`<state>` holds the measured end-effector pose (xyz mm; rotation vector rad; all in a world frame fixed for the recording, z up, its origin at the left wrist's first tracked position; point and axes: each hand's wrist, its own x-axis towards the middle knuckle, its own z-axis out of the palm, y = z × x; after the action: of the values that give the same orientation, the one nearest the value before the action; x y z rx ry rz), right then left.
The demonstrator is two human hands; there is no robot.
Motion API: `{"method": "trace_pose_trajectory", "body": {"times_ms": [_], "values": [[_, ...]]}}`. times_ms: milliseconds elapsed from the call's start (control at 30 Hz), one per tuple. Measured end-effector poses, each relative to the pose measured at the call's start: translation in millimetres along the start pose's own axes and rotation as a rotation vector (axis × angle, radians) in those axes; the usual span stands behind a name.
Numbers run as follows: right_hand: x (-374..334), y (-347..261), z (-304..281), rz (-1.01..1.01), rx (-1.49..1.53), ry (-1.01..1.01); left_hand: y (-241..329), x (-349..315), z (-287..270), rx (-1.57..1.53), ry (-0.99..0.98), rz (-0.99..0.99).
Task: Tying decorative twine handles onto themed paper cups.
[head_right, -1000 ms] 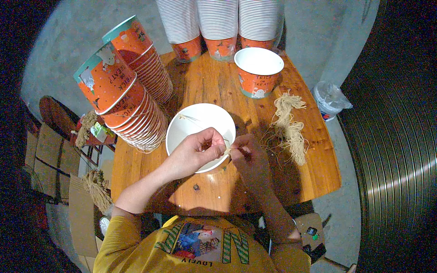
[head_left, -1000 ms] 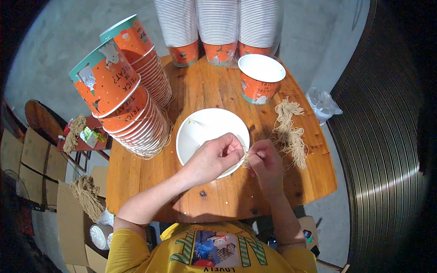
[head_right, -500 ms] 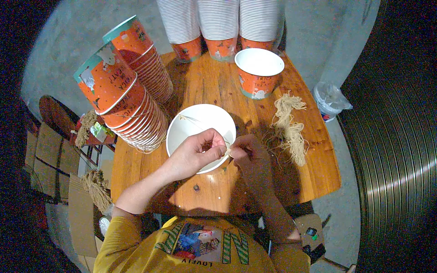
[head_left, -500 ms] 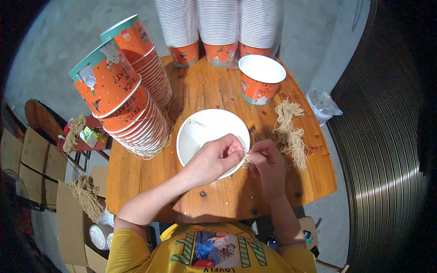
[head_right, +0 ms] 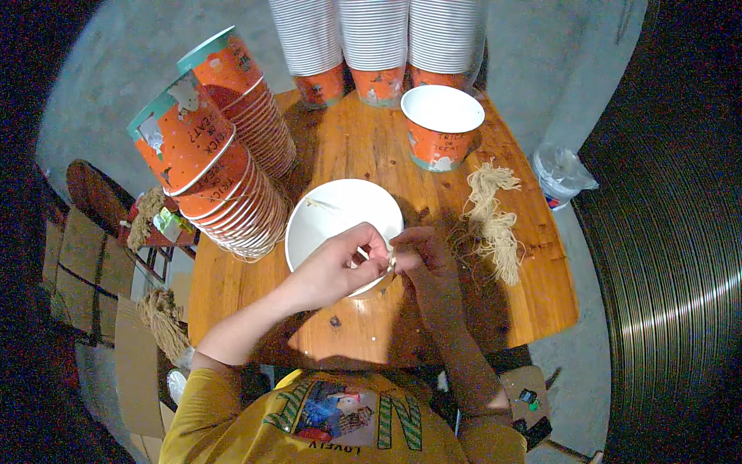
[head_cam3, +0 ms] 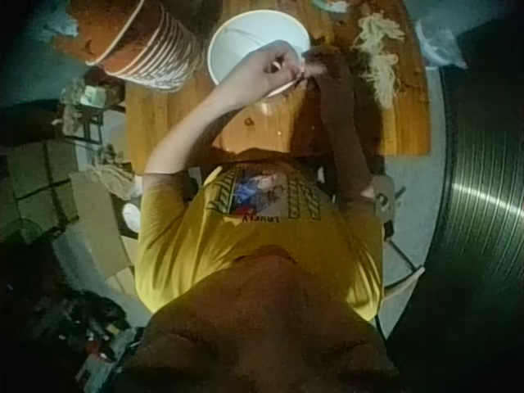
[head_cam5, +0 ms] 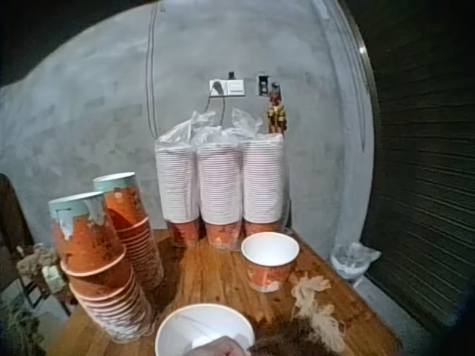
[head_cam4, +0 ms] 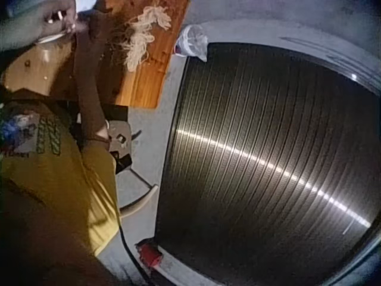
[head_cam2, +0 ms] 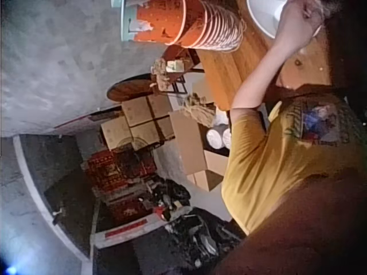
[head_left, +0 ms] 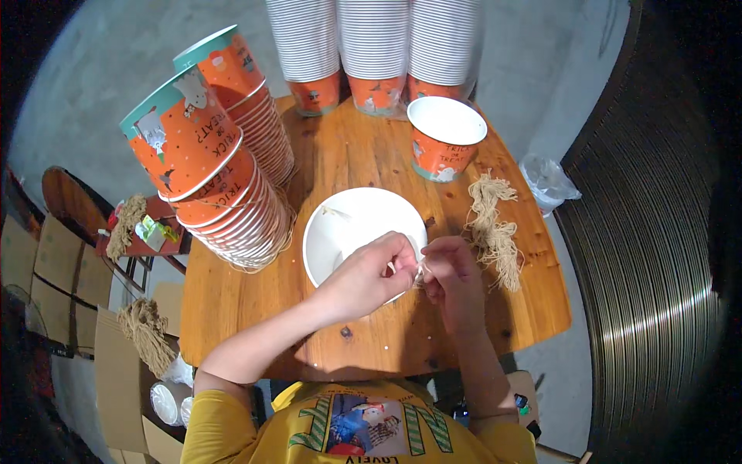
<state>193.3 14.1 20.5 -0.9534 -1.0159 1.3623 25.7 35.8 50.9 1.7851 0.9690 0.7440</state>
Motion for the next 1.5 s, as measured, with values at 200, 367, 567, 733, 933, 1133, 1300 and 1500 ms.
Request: {"method": "trace_pose_trajectory", "body": {"times_ms": [200,367,567,733,933,1133,1300,1500], "values": [[3,2,-9,-0.071,-0.071,-0.042,-16,5,-4,-0.227,-0.019,-0.062],[3,3,-13,-0.065,-0.110,-0.064,-11,5,-7,-0.349,-0.043,-0.139],[6,3,-24,-0.003,0.069,-0.122,-15,2,-9,-0.208,-0.087,-0.127],[8,3,-23,0.027,0.099,-0.097,-9,0,-9,-0.171,-0.100,-0.136],[6,10,-29,-0.385,-0.571,-0.163,-11,2,-9,-0.262,-0.096,-0.159],[1,3,-22,-0.705,-0.716,-0.245,-11,2,-9,-0.314,-0.092,-0.186],[-1,4,-16,-0.751,-0.750,-0.176,-8,3,-9,-0.438,-0.134,-0.180],[-1,6,-11,-0.785,-0.783,-0.114,-7,3,-7,-0.420,-0.127,-0.153]]}}
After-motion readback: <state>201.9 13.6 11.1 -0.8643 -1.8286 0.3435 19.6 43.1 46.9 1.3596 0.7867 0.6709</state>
